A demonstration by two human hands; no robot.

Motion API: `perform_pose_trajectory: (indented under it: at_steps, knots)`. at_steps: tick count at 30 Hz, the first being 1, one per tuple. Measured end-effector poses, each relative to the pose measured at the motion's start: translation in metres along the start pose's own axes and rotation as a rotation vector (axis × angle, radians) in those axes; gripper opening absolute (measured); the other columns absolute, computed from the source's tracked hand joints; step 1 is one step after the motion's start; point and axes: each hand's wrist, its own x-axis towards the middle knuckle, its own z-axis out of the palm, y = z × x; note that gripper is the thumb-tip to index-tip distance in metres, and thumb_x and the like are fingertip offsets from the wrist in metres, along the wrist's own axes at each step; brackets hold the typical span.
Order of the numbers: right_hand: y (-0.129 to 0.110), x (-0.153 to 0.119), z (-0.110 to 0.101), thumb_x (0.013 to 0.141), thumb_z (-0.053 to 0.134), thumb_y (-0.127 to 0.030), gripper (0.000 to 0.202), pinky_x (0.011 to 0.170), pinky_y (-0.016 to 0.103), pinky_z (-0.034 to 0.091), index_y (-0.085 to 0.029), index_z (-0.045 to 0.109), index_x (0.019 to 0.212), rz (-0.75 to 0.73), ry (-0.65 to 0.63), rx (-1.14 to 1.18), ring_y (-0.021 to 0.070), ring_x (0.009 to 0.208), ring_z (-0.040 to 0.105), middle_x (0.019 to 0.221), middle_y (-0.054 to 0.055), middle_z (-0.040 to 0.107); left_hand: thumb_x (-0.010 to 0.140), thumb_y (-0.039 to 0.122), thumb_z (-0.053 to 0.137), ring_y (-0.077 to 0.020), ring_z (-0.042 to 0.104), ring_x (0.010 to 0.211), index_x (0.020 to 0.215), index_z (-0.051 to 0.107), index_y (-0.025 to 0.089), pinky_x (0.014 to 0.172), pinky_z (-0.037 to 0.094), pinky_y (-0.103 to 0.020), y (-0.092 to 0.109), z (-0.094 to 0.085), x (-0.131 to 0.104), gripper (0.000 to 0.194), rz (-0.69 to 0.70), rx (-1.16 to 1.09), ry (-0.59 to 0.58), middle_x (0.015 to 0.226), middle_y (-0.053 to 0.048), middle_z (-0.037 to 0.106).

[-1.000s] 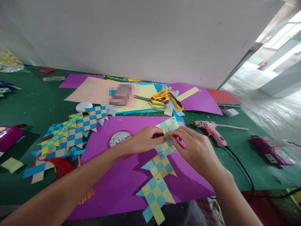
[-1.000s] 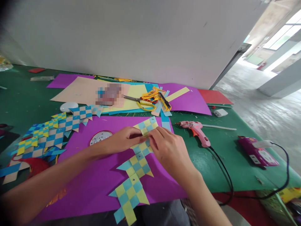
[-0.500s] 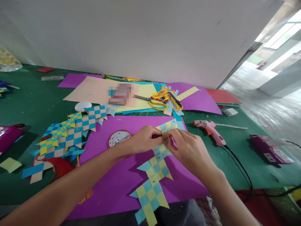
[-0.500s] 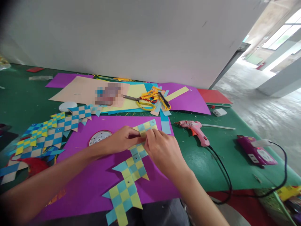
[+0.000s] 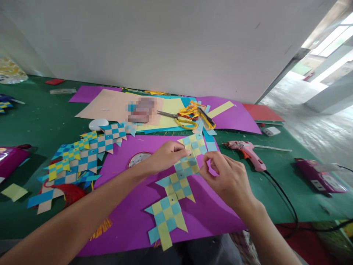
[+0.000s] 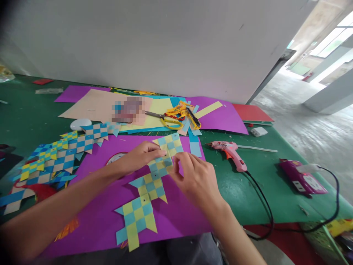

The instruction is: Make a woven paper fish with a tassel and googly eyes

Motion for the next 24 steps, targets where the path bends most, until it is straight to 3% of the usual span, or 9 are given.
perform_pose_trajectory:
  at_steps: [5, 11, 14, 17, 19, 21, 24]
  knots:
    - [0.005, -0.001, -0.005, 0.087, 0.049, -0.017, 0.006, 0.052, 0.024, 0.034, -0.02, 0.052, 0.082, 0.151, -0.003, 0.06, 0.0093, 0.051, 0.051, 0.059, -0.005, 0.054, 0.085, 0.05, 0.05, -0.0093, 0.026, 0.054, 0.058, 0.033, 0.019, 0.051, 0.02, -0.026, 0.003, 0.002, 0.0, 0.044, -0.019, 0.004, -0.016, 0.059, 0.005, 0.025]
    - [0.006, -0.003, -0.006, 0.091, 0.041, -0.018, 0.017, 0.054, 0.025, 0.036, -0.02, 0.053, 0.08, 0.146, -0.122, 0.124, 0.0121, 0.058, 0.057, 0.066, -0.001, 0.062, 0.086, 0.049, 0.049, -0.0098, 0.026, 0.055, 0.059, 0.034, 0.019, 0.052, 0.021, -0.026, 0.003, 0.002, 0.0, 0.043, -0.008, 0.013, -0.025, 0.061, 0.005, 0.025]
    - [0.006, -0.007, -0.007, 0.089, 0.04, -0.014, 0.02, 0.055, 0.025, 0.037, -0.02, 0.057, 0.081, 0.173, -0.105, 0.149, 0.0129, 0.061, 0.06, 0.07, 0.001, 0.066, 0.086, 0.047, 0.051, -0.0099, 0.028, 0.056, 0.059, 0.036, 0.018, 0.052, 0.022, -0.026, 0.005, -0.001, 0.0, 0.042, -0.038, -0.019, 0.043, 0.063, 0.004, 0.027]
    - [0.005, -0.01, -0.007, 0.092, 0.04, -0.02, 0.023, 0.051, 0.026, 0.035, -0.019, 0.063, 0.09, 0.289, -0.123, 0.164, 0.0123, 0.051, 0.057, 0.059, -0.001, 0.062, 0.084, 0.047, 0.054, -0.0096, 0.03, 0.056, 0.06, 0.04, 0.018, 0.053, 0.025, -0.025, 0.006, -0.003, 0.0, 0.04, -0.082, -0.09, 0.164, 0.063, 0.004, 0.03]
    - [0.002, -0.01, -0.005, 0.095, 0.041, -0.031, 0.027, 0.05, 0.026, 0.035, -0.019, 0.065, 0.095, 0.387, -0.214, 0.23, 0.0123, 0.048, 0.055, 0.055, -0.002, 0.06, 0.082, 0.048, 0.057, -0.0097, 0.033, 0.056, 0.061, 0.045, 0.018, 0.053, 0.028, -0.025, 0.004, -0.004, 0.002, 0.039, -0.109, -0.157, 0.208, 0.062, 0.005, 0.033]
    - [-0.003, -0.01, 0.0, 0.094, 0.045, -0.041, 0.032, 0.049, 0.025, 0.033, -0.018, 0.066, 0.087, 0.461, -0.347, 0.378, 0.0121, 0.049, 0.055, 0.054, -0.002, 0.06, 0.081, 0.049, 0.059, -0.0102, 0.037, 0.057, 0.063, 0.049, 0.018, 0.054, 0.031, -0.025, 0.001, -0.003, 0.003, 0.038, -0.121, -0.224, 0.207, 0.062, 0.004, 0.037]
    - [-0.013, -0.011, 0.009, 0.091, 0.052, -0.042, 0.032, 0.046, 0.023, 0.033, -0.018, 0.062, 0.072, 0.529, -0.565, 0.728, 0.01, 0.049, 0.053, 0.056, -0.002, 0.061, 0.079, 0.048, 0.063, -0.0106, 0.041, 0.057, 0.064, 0.052, 0.017, 0.054, 0.034, -0.025, -0.003, -0.002, 0.003, 0.036, -0.139, -0.291, 0.184, 0.062, 0.004, 0.042]
